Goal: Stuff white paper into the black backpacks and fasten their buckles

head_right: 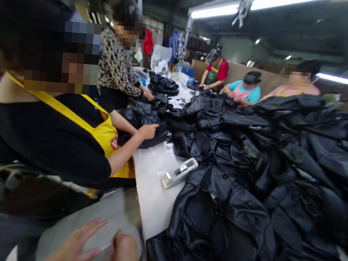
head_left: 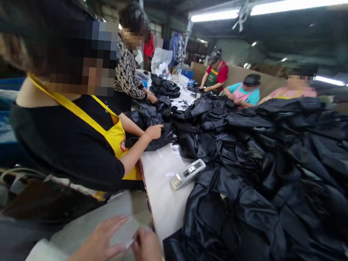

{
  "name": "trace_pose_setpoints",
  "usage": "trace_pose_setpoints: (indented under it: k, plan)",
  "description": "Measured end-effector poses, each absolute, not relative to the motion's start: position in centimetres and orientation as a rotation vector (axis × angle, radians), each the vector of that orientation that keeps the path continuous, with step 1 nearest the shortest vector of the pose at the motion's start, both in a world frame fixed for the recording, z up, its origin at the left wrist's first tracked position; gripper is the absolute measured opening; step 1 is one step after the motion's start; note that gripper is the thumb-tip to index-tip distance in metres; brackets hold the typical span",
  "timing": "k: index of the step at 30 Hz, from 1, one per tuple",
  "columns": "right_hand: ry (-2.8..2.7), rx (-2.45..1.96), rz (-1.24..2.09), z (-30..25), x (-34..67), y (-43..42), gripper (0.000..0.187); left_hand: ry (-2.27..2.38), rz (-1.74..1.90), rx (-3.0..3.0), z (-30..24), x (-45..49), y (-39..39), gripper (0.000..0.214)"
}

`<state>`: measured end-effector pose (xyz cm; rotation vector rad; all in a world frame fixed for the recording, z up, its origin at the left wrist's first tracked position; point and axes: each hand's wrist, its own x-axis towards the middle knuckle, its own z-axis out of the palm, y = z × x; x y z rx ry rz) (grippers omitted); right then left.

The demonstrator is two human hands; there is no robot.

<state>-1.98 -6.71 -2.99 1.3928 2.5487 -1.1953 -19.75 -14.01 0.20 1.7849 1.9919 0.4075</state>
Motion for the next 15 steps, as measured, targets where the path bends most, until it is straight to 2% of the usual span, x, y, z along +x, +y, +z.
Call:
trace_pose_setpoints:
  k: [5,8,10,13,15]
  plan:
    - [2.495,1.941,-1.838,8.4,5.1,-1.4,0.006,1.598,0.389,1.701,10.9,-15.9,-7.0,0.065]
    - [2.157,2.233,-2.325,12.5,9.7,1.0,0.014,1.366,0.400,1.704,14.6,-12.5,-5.1,0.074]
    - [1.914,2.400,-2.558,14.3,12.2,2.1,0.021,1.350,0.355,1.732,15.7,-10.3,-4.0,0.061]
    - [1.943,2.548,-2.516,16.4,15.4,3.5,0.025,1.278,0.371,1.654,16.3,-7.4,-1.8,0.028]
    - [2.040,2.577,-2.400,17.6,17.6,4.4,0.032,1.132,0.450,1.508,16.4,-5.9,-0.1,0.029]
